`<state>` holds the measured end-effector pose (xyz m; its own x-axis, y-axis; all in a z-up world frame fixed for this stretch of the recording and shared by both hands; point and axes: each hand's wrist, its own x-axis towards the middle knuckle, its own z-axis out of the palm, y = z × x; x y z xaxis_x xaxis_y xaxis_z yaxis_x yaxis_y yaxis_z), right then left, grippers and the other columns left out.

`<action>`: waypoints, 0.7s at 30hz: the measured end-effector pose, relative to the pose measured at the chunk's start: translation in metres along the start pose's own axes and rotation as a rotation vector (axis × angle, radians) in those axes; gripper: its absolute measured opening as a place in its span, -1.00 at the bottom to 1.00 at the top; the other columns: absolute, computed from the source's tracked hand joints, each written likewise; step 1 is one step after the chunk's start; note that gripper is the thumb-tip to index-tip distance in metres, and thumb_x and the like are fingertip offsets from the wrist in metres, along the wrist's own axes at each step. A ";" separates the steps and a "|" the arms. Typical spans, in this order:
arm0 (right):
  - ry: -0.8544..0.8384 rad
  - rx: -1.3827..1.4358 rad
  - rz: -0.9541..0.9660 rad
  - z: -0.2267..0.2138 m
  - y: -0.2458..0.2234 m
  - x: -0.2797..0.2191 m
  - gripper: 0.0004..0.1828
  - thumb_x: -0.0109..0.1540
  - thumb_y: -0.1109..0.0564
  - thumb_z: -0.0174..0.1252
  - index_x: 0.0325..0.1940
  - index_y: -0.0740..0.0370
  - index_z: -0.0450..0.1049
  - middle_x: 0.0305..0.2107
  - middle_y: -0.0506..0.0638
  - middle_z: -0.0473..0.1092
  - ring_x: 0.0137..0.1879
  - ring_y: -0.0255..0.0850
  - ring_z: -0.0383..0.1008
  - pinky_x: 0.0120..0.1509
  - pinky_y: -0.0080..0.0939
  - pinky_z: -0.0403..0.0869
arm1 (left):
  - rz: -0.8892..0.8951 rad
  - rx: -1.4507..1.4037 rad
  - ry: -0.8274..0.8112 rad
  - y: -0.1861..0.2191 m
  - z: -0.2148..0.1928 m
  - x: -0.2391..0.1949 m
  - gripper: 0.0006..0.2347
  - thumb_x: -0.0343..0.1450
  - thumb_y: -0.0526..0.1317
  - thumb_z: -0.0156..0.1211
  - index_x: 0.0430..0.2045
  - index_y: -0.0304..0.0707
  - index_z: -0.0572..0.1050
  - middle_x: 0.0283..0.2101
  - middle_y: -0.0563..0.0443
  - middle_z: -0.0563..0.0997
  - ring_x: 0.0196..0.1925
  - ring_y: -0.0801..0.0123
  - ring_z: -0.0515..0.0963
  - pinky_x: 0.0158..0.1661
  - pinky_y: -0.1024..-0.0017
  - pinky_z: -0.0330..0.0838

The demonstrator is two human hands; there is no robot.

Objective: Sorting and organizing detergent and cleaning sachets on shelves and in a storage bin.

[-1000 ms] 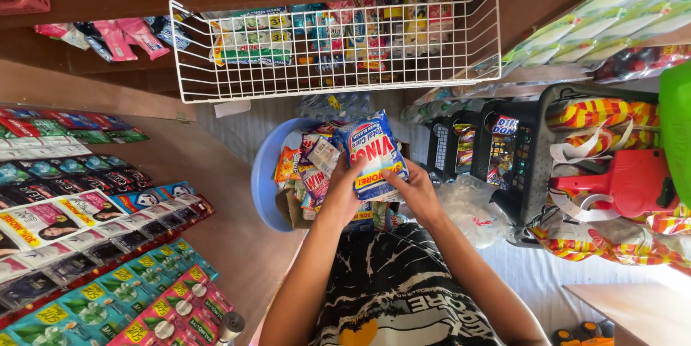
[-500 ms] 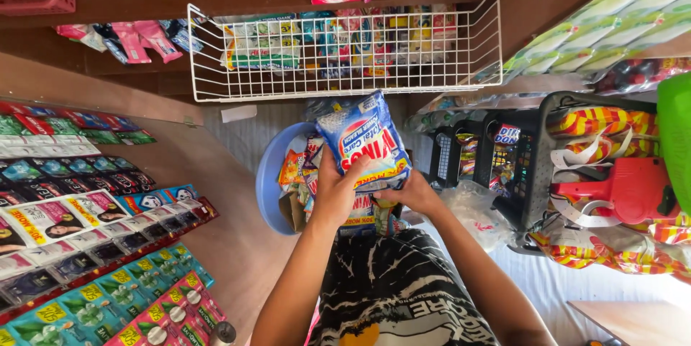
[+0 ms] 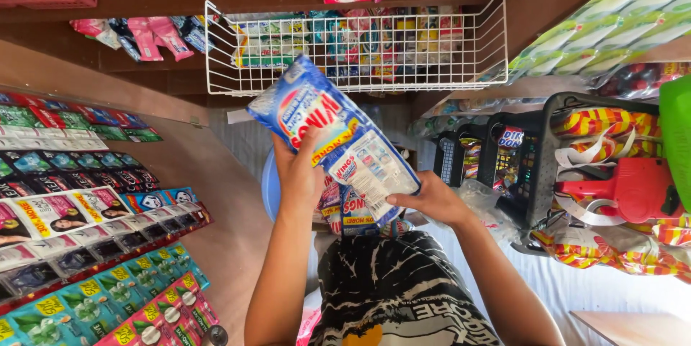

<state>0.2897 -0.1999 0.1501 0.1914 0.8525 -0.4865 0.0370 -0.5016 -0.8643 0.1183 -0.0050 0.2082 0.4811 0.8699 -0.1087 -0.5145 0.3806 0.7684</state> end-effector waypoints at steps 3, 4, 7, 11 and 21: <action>-0.077 0.212 -0.063 -0.004 -0.024 -0.018 -0.56 0.11 0.04 0.43 -0.03 0.36 0.64 -0.22 0.00 0.65 -0.13 -0.35 0.55 -0.01 -0.28 0.54 | -0.054 -0.083 0.127 -0.010 -0.018 0.001 -0.52 0.43 -0.35 0.23 0.24 -0.17 0.21 0.11 -0.06 0.51 0.12 0.26 0.58 0.12 0.17 0.54; -0.073 0.133 -0.003 -0.004 -0.037 -0.024 -0.57 0.09 0.04 0.44 -0.05 0.36 0.65 -0.28 0.02 0.64 -0.20 -0.34 0.54 -0.09 -0.26 0.52 | -0.047 -0.126 0.127 -0.015 -0.024 0.000 -0.57 0.46 -0.33 0.23 0.22 -0.20 0.25 0.12 -0.08 0.53 0.13 0.22 0.59 0.14 0.16 0.53; -0.078 -0.001 0.019 -0.006 -0.052 -0.023 -0.59 0.09 0.03 0.43 -0.10 0.36 0.67 -0.35 0.01 0.64 -0.27 -0.35 0.54 -0.15 -0.27 0.52 | -0.080 -0.173 0.158 -0.033 -0.038 -0.007 -0.64 0.49 -0.29 0.22 0.18 -0.24 0.32 0.12 -0.10 0.56 0.14 0.18 0.60 0.16 0.14 0.52; -0.052 -0.123 0.027 -0.001 -0.053 -0.005 -0.62 0.10 0.02 0.38 -0.12 0.34 0.67 -0.39 0.01 0.64 -0.28 -0.35 0.56 -0.13 -0.29 0.53 | -0.160 -0.191 0.284 -0.050 -0.049 -0.014 -0.66 0.45 -0.26 0.20 0.12 -0.17 0.36 0.09 -0.05 0.58 0.11 0.21 0.61 0.08 0.09 0.54; -0.187 -0.056 0.046 0.004 -0.026 0.003 -0.58 0.06 0.03 0.41 -0.11 0.34 0.63 -0.33 0.00 0.65 -0.24 -0.30 0.61 -0.07 -0.29 0.53 | -0.166 -0.267 0.361 -0.075 -0.086 -0.029 -0.67 0.47 -0.24 0.23 0.11 -0.26 0.40 0.10 -0.09 0.59 0.13 0.16 0.61 0.13 0.10 0.55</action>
<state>0.2850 -0.1839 0.1707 0.0091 0.8383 -0.5451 0.0874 -0.5437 -0.8347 0.0824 -0.0318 0.0994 0.3193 0.8260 -0.4645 -0.6387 0.5497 0.5384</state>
